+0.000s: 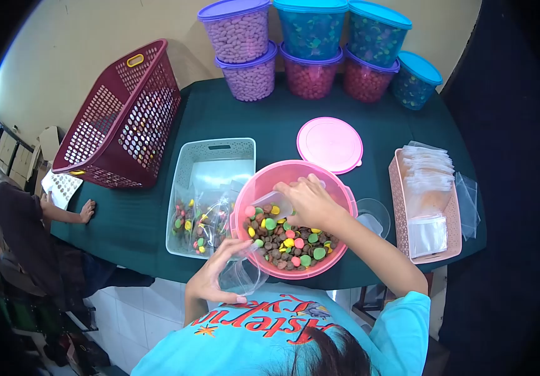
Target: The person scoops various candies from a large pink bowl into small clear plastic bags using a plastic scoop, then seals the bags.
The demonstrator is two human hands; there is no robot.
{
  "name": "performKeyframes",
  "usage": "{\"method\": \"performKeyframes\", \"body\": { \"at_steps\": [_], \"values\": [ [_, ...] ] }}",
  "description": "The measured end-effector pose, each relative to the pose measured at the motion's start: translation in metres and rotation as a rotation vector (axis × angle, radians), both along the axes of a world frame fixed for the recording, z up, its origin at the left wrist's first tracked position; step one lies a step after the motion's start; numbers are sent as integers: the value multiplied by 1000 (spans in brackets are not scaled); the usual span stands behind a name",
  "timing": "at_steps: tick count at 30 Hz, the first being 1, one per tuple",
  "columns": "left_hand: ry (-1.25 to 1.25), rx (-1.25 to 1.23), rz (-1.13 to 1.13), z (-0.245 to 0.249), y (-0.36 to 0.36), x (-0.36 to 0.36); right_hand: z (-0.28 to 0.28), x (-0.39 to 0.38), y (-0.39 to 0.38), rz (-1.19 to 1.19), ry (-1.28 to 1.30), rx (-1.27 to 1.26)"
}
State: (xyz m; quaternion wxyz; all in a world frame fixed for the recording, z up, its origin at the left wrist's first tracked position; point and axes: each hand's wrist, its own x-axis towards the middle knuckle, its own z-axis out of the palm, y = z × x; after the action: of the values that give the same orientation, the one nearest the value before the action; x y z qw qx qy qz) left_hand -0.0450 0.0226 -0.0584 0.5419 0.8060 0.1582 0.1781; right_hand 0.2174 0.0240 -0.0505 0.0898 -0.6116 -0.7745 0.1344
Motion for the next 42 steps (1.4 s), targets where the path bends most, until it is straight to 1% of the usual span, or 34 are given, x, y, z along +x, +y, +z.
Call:
{"method": "performKeyframes", "body": {
  "at_steps": [2, 3, 5, 6, 8, 11, 13, 16, 17, 19, 20, 21, 23, 24, 26, 27, 29, 30, 32, 35, 38, 39, 42],
  "values": [
    [-5, -10, 8, -2, -1, 0, 5, -2, -2, 96, 81, -20],
    [-26, 5, 24, -2, -2, 0, 4, -4, -4, 100, 81, -20],
    [-47, 22, 42, -1, -5, 0, 0, -7, -9, 158, 30, 89],
    [-61, 11, 67, 0, -6, 1, 2, -7, -11, 160, 31, 91],
    [-104, 22, 106, 0, -10, 1, 6, -5, -16, 188, 145, -49],
    [-131, 15, 146, -2, -16, 1, 3, -4, -25, 210, 197, -38],
    [-126, 20, 168, -4, -19, 2, 6, -2, -34, 206, 189, -68],
    [-102, 9, 268, -14, -22, 4, 5, 1, -44, 161, 229, -117],
    [-99, 5, 264, -16, -23, 4, 6, 3, -46, 157, 233, -120],
    [-149, -41, 294, -19, -25, 5, 7, 6, -50, 189, 289, -119],
    [-146, -43, 290, -20, -25, 5, 1, 9, -53, 189, 313, -60],
    [-153, -45, 292, -20, -25, 5, 0, 12, -54, 185, 317, -63],
    [-159, -46, 292, -20, -24, 5, 3, 18, -52, 232, 292, -183],
    [-163, -50, 296, -19, -24, 5, 4, 19, -50, 230, 294, -184],
    [-167, -54, 299, -17, -24, 5, 6, 21, -48, 181, 324, -403],
    [-176, -58, 306, -17, -23, 5, 5, 20, -47, 180, 324, -402],
    [-186, -59, 314, -16, -21, 5, 1, 17, -44, 140, 390, -507],
    [-177, -52, 330, -16, -20, 5, -4, 18, -44, 141, 390, -503],
    [-170, -41, 345, -14, -19, 5, -12, 20, -43, 162, 451, -393],
    [-174, -51, 397, -7, -16, 6, -7, 25, -33, 181, 480, -390],
    [-191, 84, 429, -2, -11, 7, -1, 37, -25, 197, 502, -344],
    [-198, 91, 433, 3, -10, 8, 5, 39, -23, 202, 494, -338],
    [-58, 192, 451, 12, -8, 12, 31, 44, -23, 185, 555, -245]
  ]
}}
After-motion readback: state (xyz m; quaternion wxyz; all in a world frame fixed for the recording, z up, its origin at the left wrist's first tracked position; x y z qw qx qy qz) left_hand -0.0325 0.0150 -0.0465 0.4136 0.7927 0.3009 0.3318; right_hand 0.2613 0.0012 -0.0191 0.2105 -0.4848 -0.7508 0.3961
